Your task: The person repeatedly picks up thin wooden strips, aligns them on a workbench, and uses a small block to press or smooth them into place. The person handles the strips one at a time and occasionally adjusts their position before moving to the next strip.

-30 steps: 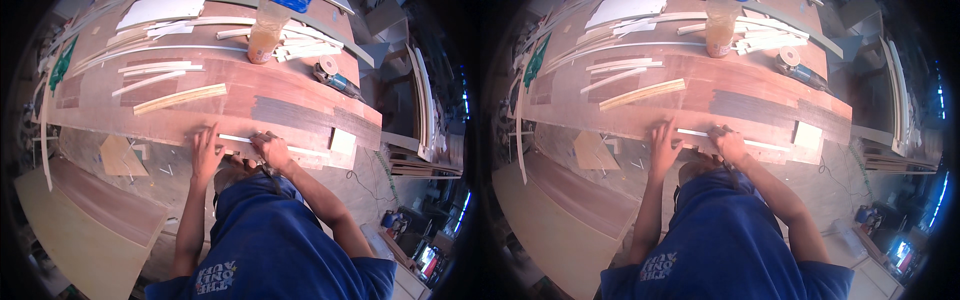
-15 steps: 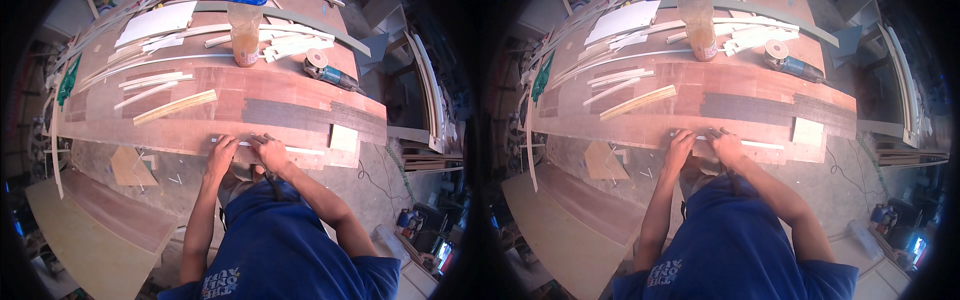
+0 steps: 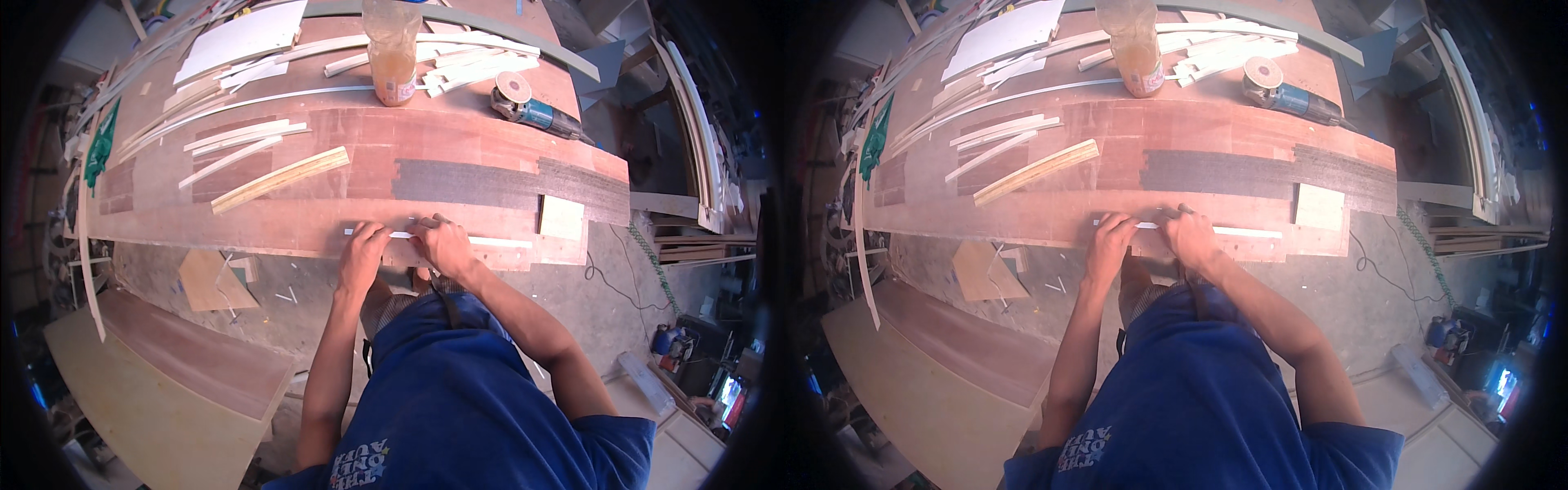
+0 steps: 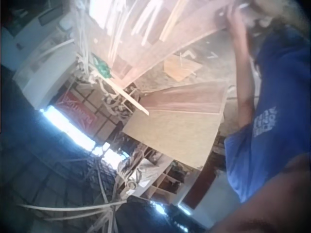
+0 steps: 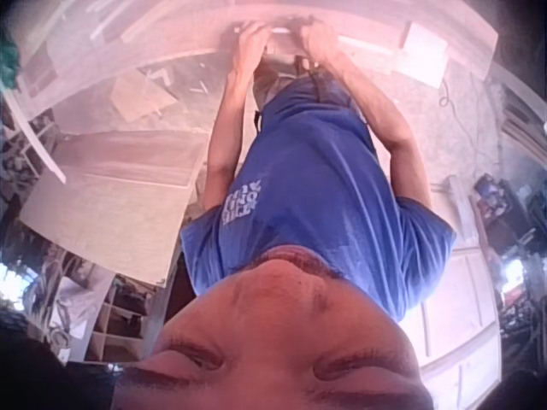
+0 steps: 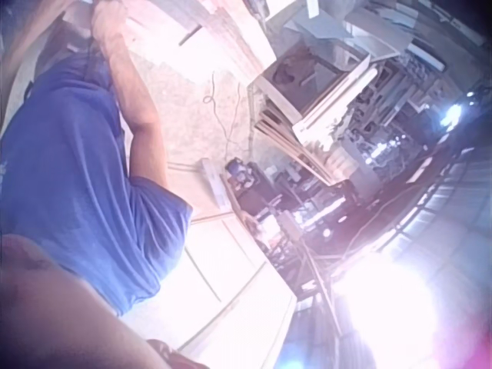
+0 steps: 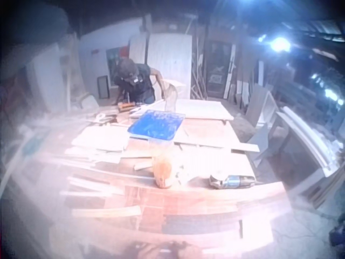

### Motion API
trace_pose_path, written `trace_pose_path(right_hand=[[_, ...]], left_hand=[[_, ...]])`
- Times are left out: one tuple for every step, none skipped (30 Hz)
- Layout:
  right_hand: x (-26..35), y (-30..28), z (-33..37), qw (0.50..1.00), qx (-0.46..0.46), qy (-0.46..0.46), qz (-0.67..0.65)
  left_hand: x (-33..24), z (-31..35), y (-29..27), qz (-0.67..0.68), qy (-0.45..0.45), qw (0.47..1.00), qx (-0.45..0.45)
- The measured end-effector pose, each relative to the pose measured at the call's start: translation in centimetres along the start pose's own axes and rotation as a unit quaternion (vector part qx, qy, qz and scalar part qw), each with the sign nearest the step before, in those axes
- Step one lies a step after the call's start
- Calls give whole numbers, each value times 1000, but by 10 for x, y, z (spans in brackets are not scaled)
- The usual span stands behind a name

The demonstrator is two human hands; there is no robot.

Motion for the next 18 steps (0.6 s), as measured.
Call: trace_pose_path(right_hand=[[0,1,0,1000,12,7,0],[0,1,-1,1000,14,8,1],[0,1,-1,1000,9,3,-3],[0,1,-1,1000,17,5,2],[0,2,-1,1000,18,1,3],[0,2,-1,1000,13,-3,2],[0,3,-1,1000,25,-1,14],[0,3,0,999,31,0,25],[0,3,0,999,36,2,37],[0,2,1,999,30,-8,41],[0,0,3,999,24,-18,46],[1,-3,5,998,2,-35,45],[-1,-6,8,999,6,-25,46],[-2,-10,12,999,-6,-23,41],[-5,-14,14,999,-18,-23,36],[-9,-17,18,999,-12,-12,29],[-14,-21,21,1000,-5,-1,22],[-19,-23,24,1000,1,11,15]], left_hand=[[-2,-1,-1,5,-11,1000,9],[-4,-1,-2,-5,-12,1000,12],[-7,-1,-1,-16,-17,1000,20],[-10,0,0,-25,-14,999,17],[-14,-1,3,-41,5,999,11],[-18,-1,8,-54,32,998,-4],[-20,-2,10,-67,60,996,-18],[-19,-2,15,-48,35,998,0],[-17,-3,20,-27,12,999,17],[-14,-2,26,-11,-23,998,51],[-13,-2,27,9,-12,999,34],[-11,-2,28,24,-12,999,34],[-8,-2,30,30,-33,998,48],[-8,-2,29,39,-6,999,33],[-7,-2,29,41,2,999,33],[-7,-2,28,43,7,999,29],[-7,-2,28,46,10,999,23],[-8,-3,27,51,11,999,16]])
Point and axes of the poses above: each hand's wrist, its own z-axis away from the middle knuckle, its own y-axis out of the palm, x = y × z, the point moved 3 cm from there along -z, towards the middle knuckle, and after that the axes turned 6 degrees about -x, right-handed, at the moved point
